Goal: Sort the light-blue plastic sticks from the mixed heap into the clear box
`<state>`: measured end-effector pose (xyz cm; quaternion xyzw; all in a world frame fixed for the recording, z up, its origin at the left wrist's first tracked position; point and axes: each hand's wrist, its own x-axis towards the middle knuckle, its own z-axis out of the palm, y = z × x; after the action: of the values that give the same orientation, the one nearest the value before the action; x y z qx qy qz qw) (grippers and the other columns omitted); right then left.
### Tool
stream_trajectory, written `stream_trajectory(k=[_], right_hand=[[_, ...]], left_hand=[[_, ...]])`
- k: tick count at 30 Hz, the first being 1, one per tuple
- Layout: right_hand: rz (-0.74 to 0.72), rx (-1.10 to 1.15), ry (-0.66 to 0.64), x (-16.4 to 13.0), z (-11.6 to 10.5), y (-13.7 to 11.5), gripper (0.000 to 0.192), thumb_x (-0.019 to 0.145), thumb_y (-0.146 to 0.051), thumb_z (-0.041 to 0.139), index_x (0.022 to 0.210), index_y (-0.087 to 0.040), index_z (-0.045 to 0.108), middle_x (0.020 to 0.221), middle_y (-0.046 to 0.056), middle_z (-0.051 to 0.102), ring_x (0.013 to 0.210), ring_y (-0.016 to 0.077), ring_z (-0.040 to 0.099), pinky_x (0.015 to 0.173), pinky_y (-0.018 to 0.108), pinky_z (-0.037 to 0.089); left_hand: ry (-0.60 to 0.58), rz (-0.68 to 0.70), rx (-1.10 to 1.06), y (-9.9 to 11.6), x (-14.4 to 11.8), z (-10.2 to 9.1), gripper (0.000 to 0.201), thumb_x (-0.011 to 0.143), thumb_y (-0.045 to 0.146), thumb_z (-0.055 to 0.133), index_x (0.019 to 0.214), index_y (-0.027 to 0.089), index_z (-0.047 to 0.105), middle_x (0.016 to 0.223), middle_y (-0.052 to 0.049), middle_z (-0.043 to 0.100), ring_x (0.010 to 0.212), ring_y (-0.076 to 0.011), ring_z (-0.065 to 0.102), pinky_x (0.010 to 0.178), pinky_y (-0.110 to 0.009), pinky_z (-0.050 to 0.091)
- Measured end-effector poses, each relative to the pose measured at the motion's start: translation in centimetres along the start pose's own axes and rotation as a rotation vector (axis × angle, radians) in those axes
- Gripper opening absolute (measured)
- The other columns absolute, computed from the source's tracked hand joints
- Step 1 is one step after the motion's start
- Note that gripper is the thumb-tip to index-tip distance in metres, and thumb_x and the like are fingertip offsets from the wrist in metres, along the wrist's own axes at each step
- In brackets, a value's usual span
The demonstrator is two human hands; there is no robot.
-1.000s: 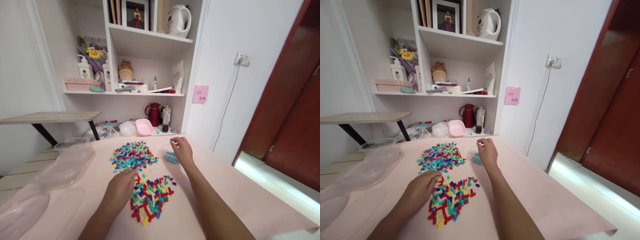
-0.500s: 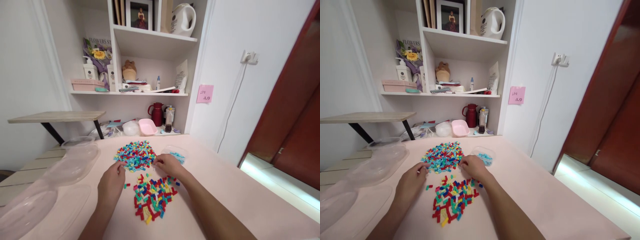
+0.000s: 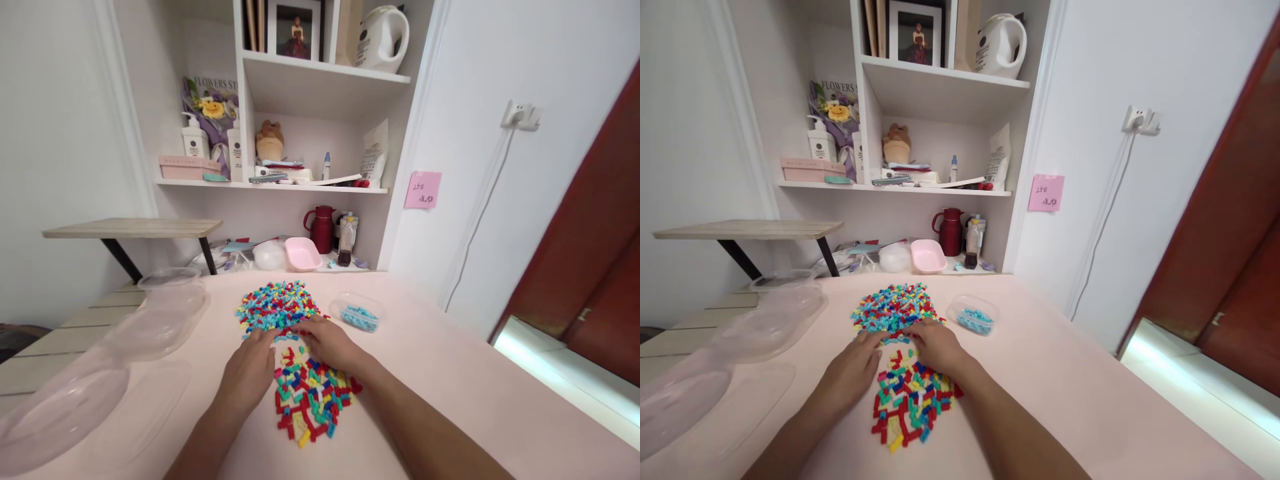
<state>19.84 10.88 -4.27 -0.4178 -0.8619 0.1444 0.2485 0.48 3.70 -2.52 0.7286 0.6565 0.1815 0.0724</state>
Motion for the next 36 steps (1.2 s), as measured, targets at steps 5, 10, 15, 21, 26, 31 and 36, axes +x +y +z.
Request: stream_trajectory(k=[5, 10, 15, 21, 26, 31, 36], right_hand=[[-0.005, 0.029, -0.024, 0.13, 0.0, 0.13, 0.027, 0.082, -0.011, 0.049, 0.093, -0.024, 0.07, 0.097, 0.002, 0.066, 0.093, 0.0166, 0.058, 0.083, 0.025, 0.042], [0.047, 0.02, 0.03, 0.08, -0.12, 0.02, 0.031, 0.084, -0.017, 0.052, 0.109, -0.026, 0.067, 0.104, 0.005, 0.062, 0.092, 0.0172, 0.058, 0.083, 0.026, 0.042], [0.042, -0.022, -0.003, 0.02, -0.28, -0.38, 0.037, 0.084, -0.021, 0.054, 0.119, -0.029, 0.063, 0.108, 0.004, 0.063, 0.096, 0.0192, 0.058, 0.083, 0.028, 0.041], [0.088, -0.018, -0.016, 0.19, -0.34, -0.53, 0.021, 0.082, -0.02, 0.056, 0.101, -0.025, 0.065, 0.101, 0.003, 0.065, 0.089, 0.0168, 0.058, 0.077, 0.025, 0.039], [0.09, 0.014, 0.011, 0.45, -0.19, -0.13, 0.015, 0.079, -0.014, 0.055, 0.088, -0.022, 0.064, 0.093, 0.002, 0.066, 0.085, 0.0157, 0.058, 0.075, 0.024, 0.038], [0.104, 0.023, 0.038, 0.59, -0.11, 0.24, 0.016, 0.077, -0.011, 0.054, 0.081, -0.02, 0.066, 0.084, 0.002, 0.068, 0.079, 0.0148, 0.059, 0.072, 0.023, 0.04], [0.094, 0.013, 0.013, 0.48, 0.06, 0.35, 0.019, 0.083, -0.02, 0.057, 0.091, -0.026, 0.073, 0.097, 0.001, 0.07, 0.088, 0.0168, 0.062, 0.079, 0.026, 0.043]], left_hand=[[-0.023, 0.03, 0.033, -0.29, 0.06, 0.31, 0.048, 0.092, 0.023, 0.029, 0.137, 0.024, 0.046, 0.132, -0.009, 0.054, 0.118, -0.0214, 0.053, 0.097, -0.034, 0.041], [-0.037, 0.029, 0.028, -0.3, 0.07, 0.31, 0.048, 0.092, 0.021, 0.029, 0.136, 0.024, 0.047, 0.129, -0.009, 0.055, 0.117, -0.0218, 0.053, 0.096, -0.034, 0.041], [-0.007, 0.052, 0.018, -0.45, 0.12, 0.51, 0.048, 0.092, 0.02, 0.028, 0.134, 0.025, 0.05, 0.122, -0.01, 0.058, 0.113, -0.0209, 0.054, 0.094, -0.033, 0.042], [0.002, 0.048, 0.031, -0.48, 0.29, 0.66, 0.047, 0.092, 0.019, 0.029, 0.133, 0.026, 0.052, 0.118, -0.01, 0.059, 0.109, -0.0206, 0.056, 0.09, -0.032, 0.043], [-0.003, 0.059, 0.038, -0.44, 0.31, 0.62, 0.047, 0.091, 0.02, 0.03, 0.132, 0.026, 0.052, 0.118, -0.01, 0.058, 0.107, -0.0207, 0.056, 0.089, -0.032, 0.043], [-0.006, 0.067, 0.036, -0.58, 0.17, 0.63, 0.044, 0.091, 0.021, 0.03, 0.127, 0.025, 0.056, 0.116, -0.009, 0.057, 0.106, -0.0212, 0.056, 0.088, -0.033, 0.043], [-0.015, 0.067, 0.044, -0.64, 0.17, 0.65, 0.041, 0.091, 0.023, 0.032, 0.121, 0.025, 0.06, 0.114, -0.008, 0.058, 0.104, -0.0198, 0.057, 0.086, -0.03, 0.043]])
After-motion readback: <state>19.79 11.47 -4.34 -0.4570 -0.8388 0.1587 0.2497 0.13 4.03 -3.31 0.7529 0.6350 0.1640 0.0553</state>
